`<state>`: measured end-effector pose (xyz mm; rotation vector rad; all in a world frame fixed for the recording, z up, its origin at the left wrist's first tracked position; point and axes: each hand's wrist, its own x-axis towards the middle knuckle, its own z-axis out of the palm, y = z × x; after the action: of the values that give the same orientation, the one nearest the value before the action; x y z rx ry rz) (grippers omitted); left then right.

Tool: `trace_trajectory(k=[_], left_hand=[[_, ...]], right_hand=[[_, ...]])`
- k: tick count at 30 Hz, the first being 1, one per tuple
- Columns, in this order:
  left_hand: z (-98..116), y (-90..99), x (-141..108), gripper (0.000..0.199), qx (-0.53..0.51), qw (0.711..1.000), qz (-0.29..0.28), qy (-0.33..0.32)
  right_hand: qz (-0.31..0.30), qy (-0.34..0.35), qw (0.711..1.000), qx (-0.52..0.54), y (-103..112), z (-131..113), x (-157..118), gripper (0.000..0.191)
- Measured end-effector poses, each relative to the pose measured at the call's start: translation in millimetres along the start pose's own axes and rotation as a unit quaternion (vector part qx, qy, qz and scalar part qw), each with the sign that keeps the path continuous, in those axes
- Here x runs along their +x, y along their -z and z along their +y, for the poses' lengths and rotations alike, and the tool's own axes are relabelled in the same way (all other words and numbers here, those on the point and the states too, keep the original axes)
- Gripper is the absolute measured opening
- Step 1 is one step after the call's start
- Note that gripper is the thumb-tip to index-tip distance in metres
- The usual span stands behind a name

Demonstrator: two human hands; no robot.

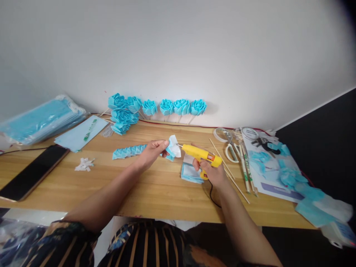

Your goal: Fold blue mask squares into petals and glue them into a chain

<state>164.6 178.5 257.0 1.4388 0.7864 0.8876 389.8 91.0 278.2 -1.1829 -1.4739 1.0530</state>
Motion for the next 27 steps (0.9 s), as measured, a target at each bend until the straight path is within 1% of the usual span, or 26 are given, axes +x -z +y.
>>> trace_trajectory(k=[3, 5, 7, 10, 14, 16, 18, 20, 22, 25, 27], left_hand=[[0, -0.3, 0, 0.056, -0.003, 1.000, -0.003, -0.003], [0, -0.5, 0, 0.057, -0.011, 1.000, -0.006, -0.008], [0, -0.7, 0, 0.058, -0.018, 1.000, -0.009, -0.010], [-1, -0.7, -2, 0.058, -0.023, 1.000, 0.005, -0.001], [2, -1.5, -3, 0.058, -0.024, 0.999, 0.028, 0.008], [3, -2.8, -3, 0.058, -0.039, 0.999, 0.026, 0.000], [4, -4.3, -2, 0.057, -0.064, 0.998, 0.022, -0.008], [5, -5.8, -2, 0.055, -0.085, 0.996, 0.017, -0.010], [5, -7.0, -2, 0.055, -0.102, 0.995, 0.010, -0.011], [6, -8.7, -2, 0.056, -0.117, 0.993, 0.010, -0.013], [6, -9.5, -1, 0.057, -0.130, 0.991, 0.018, -0.013]], right_hand=[[0.004, -0.006, 1.000, -0.016, 1, 3, -1, 0.058], [0.018, 0.001, 0.998, -0.067, 1, 5, -2, 0.056], [0.034, 0.026, 0.989, -0.143, 0, 8, -1, 0.057], [0.050, 0.063, 0.973, -0.219, -3, 14, 3, 0.063], [0.085, 0.070, 0.958, -0.263, -1, 21, 7, 0.073], [0.087, 0.071, 0.948, -0.299, 6, 17, 5, 0.080], [0.080, 0.073, 0.933, -0.343, 16, 8, -1, 0.085], [0.069, 0.071, 0.911, -0.401, 31, -2, -9, 0.085], [0.048, 0.068, 0.876, -0.476, 52, -5, -16, 0.082], [-0.016, 0.049, 0.810, -0.584, 86, 9, -23, 0.076], [-0.058, 0.021, 0.781, -0.622, 104, 19, -24, 0.072]])
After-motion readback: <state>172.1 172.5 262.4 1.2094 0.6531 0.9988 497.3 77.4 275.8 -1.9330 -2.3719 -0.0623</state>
